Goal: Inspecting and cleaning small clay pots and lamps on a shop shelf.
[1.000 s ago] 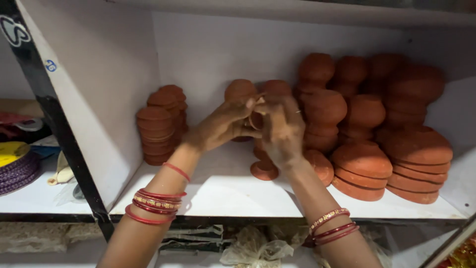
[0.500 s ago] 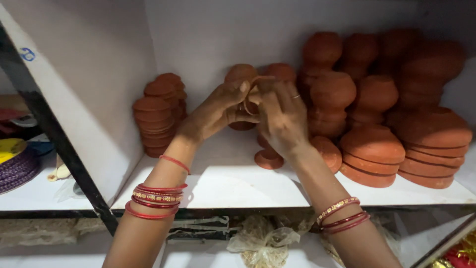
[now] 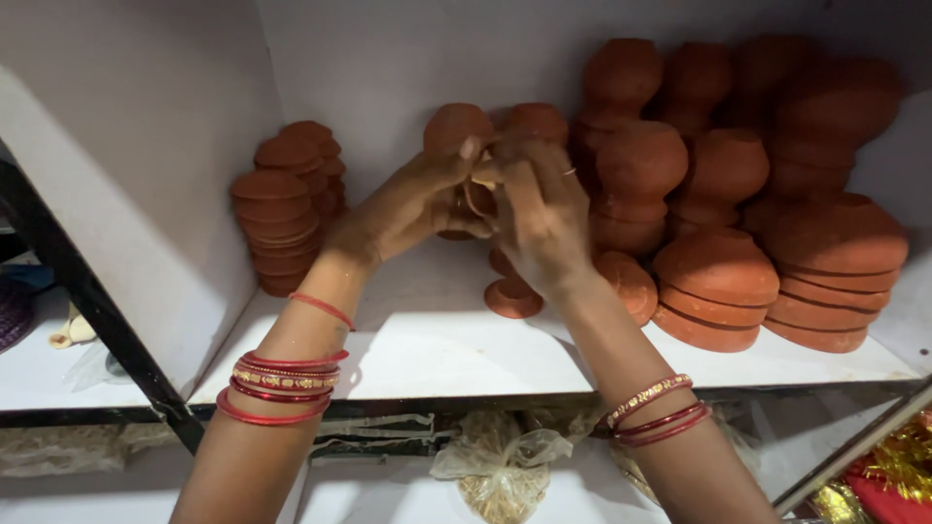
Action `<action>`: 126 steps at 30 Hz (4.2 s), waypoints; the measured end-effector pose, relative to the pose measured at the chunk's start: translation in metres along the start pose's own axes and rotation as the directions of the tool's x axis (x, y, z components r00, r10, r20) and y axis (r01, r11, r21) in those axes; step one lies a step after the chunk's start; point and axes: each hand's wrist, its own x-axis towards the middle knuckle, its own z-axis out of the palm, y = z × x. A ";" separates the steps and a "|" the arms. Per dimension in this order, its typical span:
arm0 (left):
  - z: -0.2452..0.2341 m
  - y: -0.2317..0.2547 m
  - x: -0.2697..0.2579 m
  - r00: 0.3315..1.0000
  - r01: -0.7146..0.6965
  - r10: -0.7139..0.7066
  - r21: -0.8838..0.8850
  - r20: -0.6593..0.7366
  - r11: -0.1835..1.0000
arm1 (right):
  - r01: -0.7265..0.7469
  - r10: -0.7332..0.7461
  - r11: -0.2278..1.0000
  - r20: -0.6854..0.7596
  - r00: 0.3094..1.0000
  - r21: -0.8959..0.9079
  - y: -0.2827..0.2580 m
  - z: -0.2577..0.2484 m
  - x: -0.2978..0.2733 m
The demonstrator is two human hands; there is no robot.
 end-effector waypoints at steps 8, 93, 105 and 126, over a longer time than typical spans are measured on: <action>0.018 0.019 -0.005 0.999 -0.010 0.013 0.081 -0.034 0.997 | -0.094 0.093 0.995 -0.042 0.995 -0.017 -0.001 -0.007 0.004; -0.004 0.034 -0.016 0.649 0.043 0.665 0.891 -0.369 0.453 | -0.053 0.055 0.998 0.118 0.992 -0.024 -0.008 -0.002 0.002; 0.025 0.063 -0.033 0.482 0.303 0.574 0.740 -0.662 0.600 | -0.078 0.075 0.997 0.097 0.992 0.019 -0.006 -0.007 0.005; -0.009 0.037 -0.044 0.598 0.792 0.629 0.244 -0.497 -0.560 | -0.090 0.088 0.995 0.083 0.993 0.032 -0.005 -0.007 0.006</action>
